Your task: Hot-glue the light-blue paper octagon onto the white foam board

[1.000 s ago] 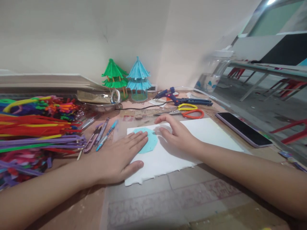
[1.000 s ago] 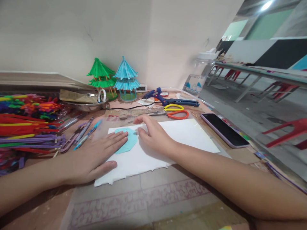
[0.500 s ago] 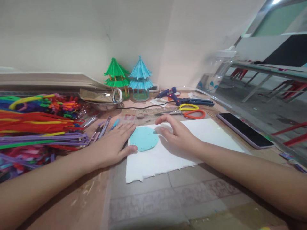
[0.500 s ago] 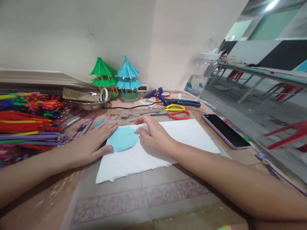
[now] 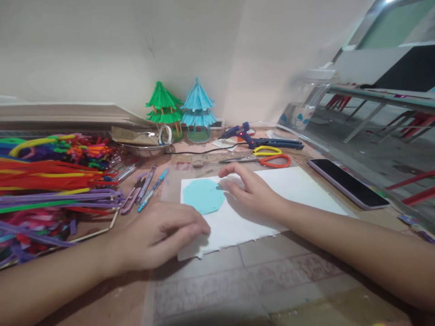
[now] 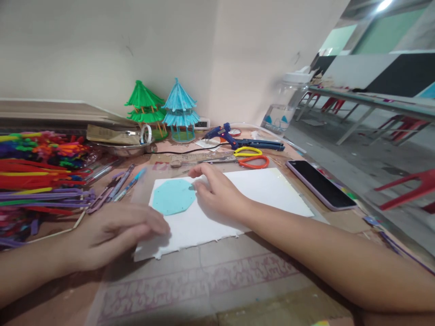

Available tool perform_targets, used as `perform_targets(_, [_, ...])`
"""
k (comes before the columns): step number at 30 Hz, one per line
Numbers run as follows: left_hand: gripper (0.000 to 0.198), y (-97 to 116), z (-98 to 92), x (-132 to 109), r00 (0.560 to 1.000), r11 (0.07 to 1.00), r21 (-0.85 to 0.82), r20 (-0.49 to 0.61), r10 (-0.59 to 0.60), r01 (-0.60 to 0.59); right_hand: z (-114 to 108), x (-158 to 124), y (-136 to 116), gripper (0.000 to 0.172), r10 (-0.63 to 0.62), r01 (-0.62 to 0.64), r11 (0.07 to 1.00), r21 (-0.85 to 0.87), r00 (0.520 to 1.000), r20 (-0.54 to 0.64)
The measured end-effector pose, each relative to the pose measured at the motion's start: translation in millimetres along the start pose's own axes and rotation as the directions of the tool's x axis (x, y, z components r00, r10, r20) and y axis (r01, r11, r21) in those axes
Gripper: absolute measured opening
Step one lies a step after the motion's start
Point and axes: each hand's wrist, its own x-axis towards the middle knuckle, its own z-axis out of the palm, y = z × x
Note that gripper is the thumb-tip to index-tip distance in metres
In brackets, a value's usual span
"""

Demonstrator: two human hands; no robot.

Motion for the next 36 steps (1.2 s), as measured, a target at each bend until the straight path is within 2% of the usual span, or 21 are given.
perform_targets(2, [0.043, -6.7, 2.8, -0.7, 0.996, 0.984, 0.159, -0.063, -0.068, 0.077, 0.5, -0.2, -0.1, 0.016, -0.017, 0.017, 1.000, -0.008, 1.000, -0.002])
perform_targets(4, [0.059, -9.7, 4.0, -0.2, 0.988, 0.941, 0.312, 0.031, -0.148, 0.131, 1.2, -0.1, 0.4, 0.017, -0.052, 0.052, 0.999, -0.014, 0.999, -0.006])
perform_targets(5, [0.068, -8.9, 3.5, 0.6, 0.977, 0.931, 0.335, 0.103, -0.188, 0.144, 1.6, 0.0, 0.5, 0.018, -0.066, 0.066, 0.998, -0.016, 0.998, -0.005])
perform_targets(7, [0.067, -4.1, 0.5, 2.9, 0.948, 0.958, 0.254, 0.252, -0.197, 0.132, 2.2, -0.1, -0.2, 0.019, -0.059, 0.059, 0.998, -0.020, 0.998, -0.003])
perform_targets(9, [0.055, 1.1, -2.9, 4.8, 0.939, 0.989, 0.085, 0.313, -0.142, 0.121, 2.4, -0.6, -2.3, 0.019, -0.014, 0.014, 1.000, -0.024, 1.000, 0.009])
perform_targets(11, [0.055, 1.8, -4.2, 5.3, 0.958, 0.988, 0.028, 0.241, -0.156, 0.154, 2.1, -1.3, -5.2, 0.020, 0.037, -0.036, 0.999, -0.027, 0.999, 0.035])
perform_targets(13, [0.062, -3.2, -2.7, 4.4, 0.961, 0.967, 0.123, 0.140, -0.238, 0.222, 1.6, -1.7, -7.3, 0.022, 0.062, -0.061, 0.998, -0.024, 0.996, 0.061])
perform_targets(14, [0.070, -6.8, -1.2, 3.8, 0.954, 0.950, 0.187, 0.121, -0.273, 0.249, 1.3, -1.6, -7.8, 0.023, 0.062, -0.061, 0.998, -0.021, 0.996, 0.065])
perform_targets(16, [0.080, -12.9, 2.0, 2.9, 0.942, 0.936, 0.256, 0.171, -0.289, 0.241, 0.8, -1.0, -7.4, 0.024, 0.047, -0.046, 0.999, -0.014, 0.997, 0.061])
perform_targets(19, [0.068, -12.6, 3.4, 3.3, 0.944, 0.960, 0.238, 0.257, -0.207, 0.146, 0.2, 0.2, -4.9, 0.022, 0.012, -0.011, 1.000, -0.015, 0.999, 0.049])
perform_targets(22, [0.058, -2.8, 0.8, 4.0, 0.963, 0.980, 0.191, 0.250, -0.102, 0.054, 0.1, 0.2, -4.2, 0.021, 0.004, -0.004, 1.000, -0.004, 0.999, 0.054])
perform_targets(24, [0.046, 2.7, -1.2, 3.8, 0.972, 0.996, 0.090, 0.233, -0.028, 0.007, 0.4, -0.6, -5.3, 0.020, 0.016, -0.017, 1.000, 0.007, 0.998, 0.058])
perform_targets(27, [0.035, 0.1, -1.7, 2.6, 0.999, 1.000, -0.017, 0.045, -0.021, 0.022, 1.0, -2.0, -8.0, 0.019, 0.063, -0.064, 0.998, 0.017, 0.995, 0.079])
perform_targets(29, [0.036, -8.9, -0.3, 2.3, 0.989, 0.992, 0.060, -0.112, -0.101, 0.109, 0.7, -2.4, -8.8, 0.019, 0.070, -0.071, 0.997, 0.017, 0.993, 0.092])
perform_targets(30, [0.037, -14.3, 0.7, 2.5, 0.980, 0.979, 0.122, -0.133, -0.146, 0.163, 0.4, -2.4, -8.5, 0.018, 0.057, -0.058, 0.998, 0.011, 0.994, 0.091])
perform_targets(33, [0.054, -28.2, 3.6, 4.9, 0.973, 0.943, 0.242, -0.085, -0.216, 0.230, -0.9, -1.7, -5.2, 0.017, -0.013, 0.014, 1.000, -0.015, 0.998, 0.055])
perform_targets(36, [0.052, -32.6, 5.3, 10.0, 0.979, 0.939, 0.278, -0.048, -0.197, 0.203, -1.4, -0.5, 0.9, 0.013, -0.129, 0.131, 0.991, -0.033, 0.990, 0.049])
